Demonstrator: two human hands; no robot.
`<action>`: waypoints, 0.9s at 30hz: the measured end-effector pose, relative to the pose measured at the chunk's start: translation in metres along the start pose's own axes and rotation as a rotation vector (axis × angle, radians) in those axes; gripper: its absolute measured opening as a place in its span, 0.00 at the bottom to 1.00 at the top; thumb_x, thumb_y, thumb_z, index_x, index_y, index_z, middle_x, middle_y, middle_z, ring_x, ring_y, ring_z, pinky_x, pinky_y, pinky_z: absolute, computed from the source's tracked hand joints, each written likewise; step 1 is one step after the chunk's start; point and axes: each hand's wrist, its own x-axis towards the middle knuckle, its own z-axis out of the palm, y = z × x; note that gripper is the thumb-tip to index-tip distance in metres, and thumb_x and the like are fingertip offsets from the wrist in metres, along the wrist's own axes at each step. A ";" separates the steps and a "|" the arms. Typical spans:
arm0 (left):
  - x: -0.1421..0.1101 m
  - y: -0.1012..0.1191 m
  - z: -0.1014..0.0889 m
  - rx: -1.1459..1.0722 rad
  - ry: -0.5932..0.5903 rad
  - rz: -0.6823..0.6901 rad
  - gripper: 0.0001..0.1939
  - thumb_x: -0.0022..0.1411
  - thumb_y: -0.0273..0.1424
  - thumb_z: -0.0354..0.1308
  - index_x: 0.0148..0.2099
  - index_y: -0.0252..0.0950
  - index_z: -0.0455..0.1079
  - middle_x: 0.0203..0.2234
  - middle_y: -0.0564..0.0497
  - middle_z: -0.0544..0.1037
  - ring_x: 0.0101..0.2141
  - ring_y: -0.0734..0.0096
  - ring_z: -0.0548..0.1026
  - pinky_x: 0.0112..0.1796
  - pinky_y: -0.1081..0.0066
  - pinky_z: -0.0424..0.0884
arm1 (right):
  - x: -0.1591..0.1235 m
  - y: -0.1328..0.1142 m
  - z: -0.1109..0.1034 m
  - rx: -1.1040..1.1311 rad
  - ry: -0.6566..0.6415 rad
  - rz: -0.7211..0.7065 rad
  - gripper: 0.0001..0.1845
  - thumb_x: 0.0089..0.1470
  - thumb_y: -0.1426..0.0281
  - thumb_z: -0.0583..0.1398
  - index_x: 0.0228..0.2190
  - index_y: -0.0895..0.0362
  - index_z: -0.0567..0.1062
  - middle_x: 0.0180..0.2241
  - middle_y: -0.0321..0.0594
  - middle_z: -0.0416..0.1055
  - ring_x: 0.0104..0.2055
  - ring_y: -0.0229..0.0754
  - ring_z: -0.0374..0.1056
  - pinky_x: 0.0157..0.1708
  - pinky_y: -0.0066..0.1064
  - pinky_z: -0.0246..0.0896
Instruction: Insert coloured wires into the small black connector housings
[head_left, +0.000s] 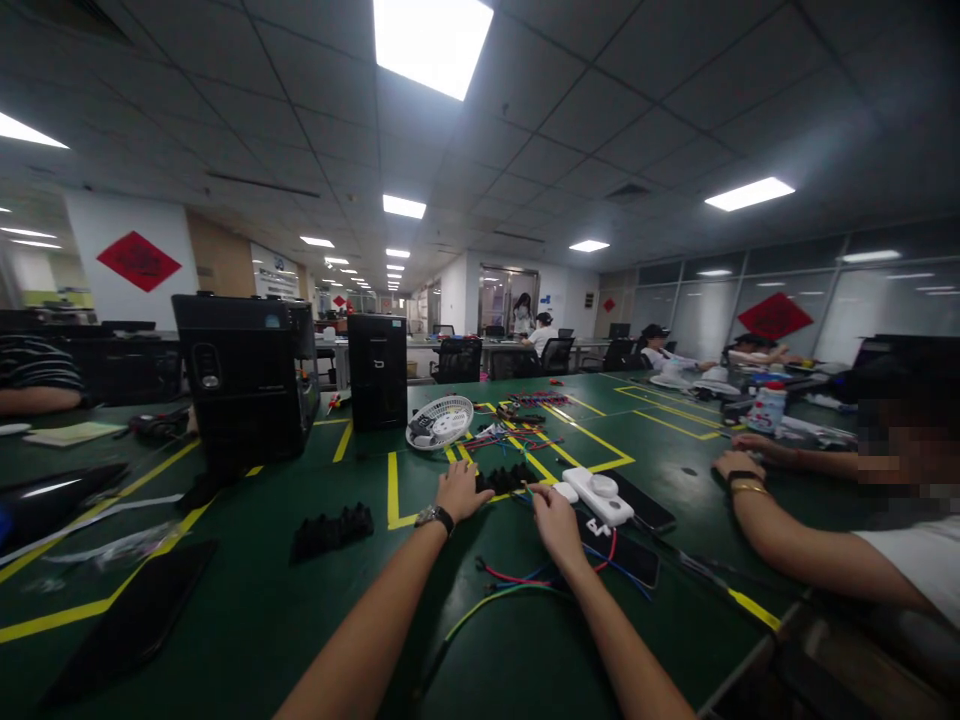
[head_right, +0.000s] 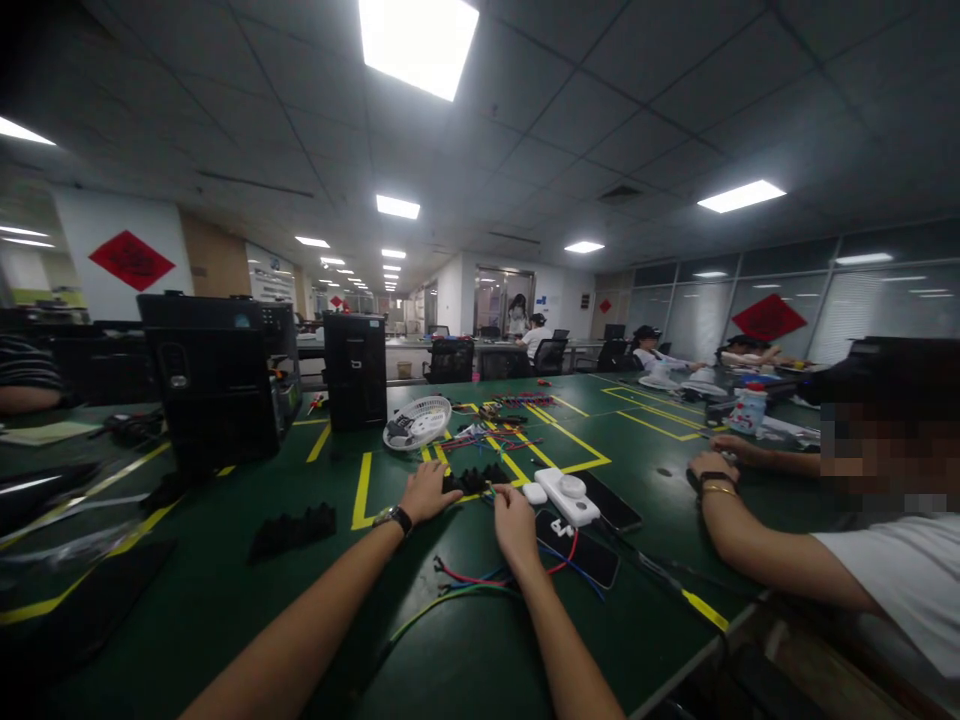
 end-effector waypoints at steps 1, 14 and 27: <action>0.002 0.002 0.001 0.019 -0.010 0.018 0.31 0.54 0.46 0.56 0.55 0.35 0.62 0.57 0.36 0.63 0.58 0.48 0.57 0.53 0.52 0.55 | -0.002 0.000 -0.003 -0.056 -0.008 -0.025 0.14 0.52 0.68 0.52 0.36 0.58 0.74 0.31 0.44 0.70 0.37 0.46 0.68 0.39 0.38 0.62; 0.016 0.007 0.005 0.071 -0.095 0.055 0.19 0.56 0.42 0.57 0.45 0.35 0.67 0.45 0.39 0.72 0.49 0.51 0.67 0.45 0.58 0.64 | -0.039 -0.018 -0.026 -0.511 -0.635 -0.469 0.15 0.41 0.60 0.68 0.32 0.53 0.75 0.34 0.36 0.71 0.36 0.42 0.66 0.33 0.28 0.57; -0.026 -0.024 -0.028 -0.237 0.030 -0.038 0.26 0.43 0.39 0.66 0.42 0.35 0.63 0.40 0.44 0.71 0.45 0.55 0.69 0.45 0.62 0.64 | -0.037 -0.029 -0.033 -0.588 -0.522 -0.604 0.09 0.55 0.64 0.58 0.31 0.52 0.79 0.33 0.39 0.72 0.37 0.42 0.67 0.38 0.30 0.55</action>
